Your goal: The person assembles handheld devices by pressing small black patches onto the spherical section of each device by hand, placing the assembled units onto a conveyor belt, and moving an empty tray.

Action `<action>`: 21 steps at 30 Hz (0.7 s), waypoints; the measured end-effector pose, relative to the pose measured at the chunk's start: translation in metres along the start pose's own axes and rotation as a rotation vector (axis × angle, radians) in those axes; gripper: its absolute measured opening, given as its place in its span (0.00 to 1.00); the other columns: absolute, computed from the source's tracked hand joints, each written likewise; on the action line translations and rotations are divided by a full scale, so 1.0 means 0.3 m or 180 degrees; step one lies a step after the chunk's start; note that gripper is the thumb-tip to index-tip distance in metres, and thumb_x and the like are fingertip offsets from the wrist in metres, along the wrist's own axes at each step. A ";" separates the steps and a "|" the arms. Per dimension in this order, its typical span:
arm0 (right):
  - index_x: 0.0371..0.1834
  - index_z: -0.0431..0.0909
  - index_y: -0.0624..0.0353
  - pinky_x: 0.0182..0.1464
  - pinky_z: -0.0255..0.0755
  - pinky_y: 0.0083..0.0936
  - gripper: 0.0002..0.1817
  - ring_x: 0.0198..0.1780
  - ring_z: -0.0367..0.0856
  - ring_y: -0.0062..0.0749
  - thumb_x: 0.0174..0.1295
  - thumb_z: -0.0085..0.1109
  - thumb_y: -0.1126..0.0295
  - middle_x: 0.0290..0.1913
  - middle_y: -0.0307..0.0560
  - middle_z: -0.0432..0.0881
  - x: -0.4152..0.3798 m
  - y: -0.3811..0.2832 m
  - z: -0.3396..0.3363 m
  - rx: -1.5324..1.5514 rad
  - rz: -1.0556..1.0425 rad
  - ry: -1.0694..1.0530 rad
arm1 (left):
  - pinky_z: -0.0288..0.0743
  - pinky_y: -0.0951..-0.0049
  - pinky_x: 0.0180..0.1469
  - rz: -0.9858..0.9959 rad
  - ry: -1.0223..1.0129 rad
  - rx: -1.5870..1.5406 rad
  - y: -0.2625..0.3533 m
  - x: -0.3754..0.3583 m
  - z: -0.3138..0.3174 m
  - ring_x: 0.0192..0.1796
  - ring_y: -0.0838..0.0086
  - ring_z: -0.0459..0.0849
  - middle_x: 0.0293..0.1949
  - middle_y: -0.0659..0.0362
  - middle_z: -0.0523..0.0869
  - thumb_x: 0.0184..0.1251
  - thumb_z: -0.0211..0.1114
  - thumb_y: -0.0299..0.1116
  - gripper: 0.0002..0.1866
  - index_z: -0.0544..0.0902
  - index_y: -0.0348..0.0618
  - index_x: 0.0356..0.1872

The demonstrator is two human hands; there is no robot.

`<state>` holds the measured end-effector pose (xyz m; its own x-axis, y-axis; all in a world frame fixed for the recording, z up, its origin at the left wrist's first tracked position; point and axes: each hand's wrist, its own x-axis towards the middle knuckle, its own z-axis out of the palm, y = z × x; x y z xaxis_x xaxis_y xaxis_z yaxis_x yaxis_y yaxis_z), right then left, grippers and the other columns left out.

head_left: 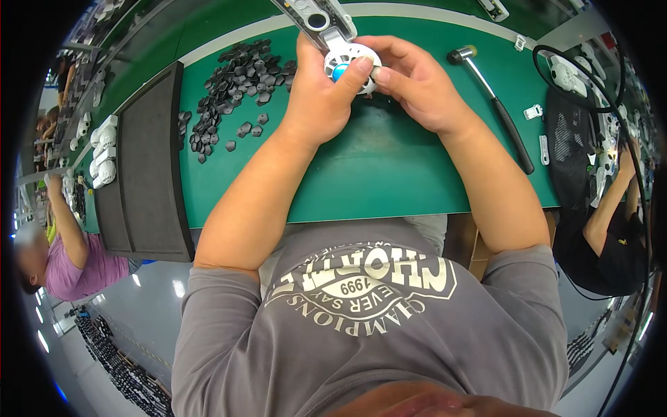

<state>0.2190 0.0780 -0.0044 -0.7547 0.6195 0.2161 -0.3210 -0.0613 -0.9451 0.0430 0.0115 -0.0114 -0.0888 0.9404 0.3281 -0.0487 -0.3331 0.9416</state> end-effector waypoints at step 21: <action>0.47 0.83 0.59 0.45 0.78 0.35 0.11 0.39 0.85 0.40 0.69 0.66 0.64 0.37 0.48 0.85 -0.038 -0.056 -0.179 -0.5485 0.0475 0.1090 | 0.85 0.67 0.41 -0.0621 0.0046 -0.0744 0.023 0.019 -0.004 0.48 0.73 0.86 0.49 0.58 0.83 0.69 0.75 0.40 0.33 0.66 0.45 0.67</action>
<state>0.2636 0.1140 -0.0042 -0.5029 0.8215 0.2688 0.8180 0.5528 -0.1589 0.0410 0.0143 -0.0031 -0.0694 0.9877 0.1400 -0.2938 -0.1544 0.9433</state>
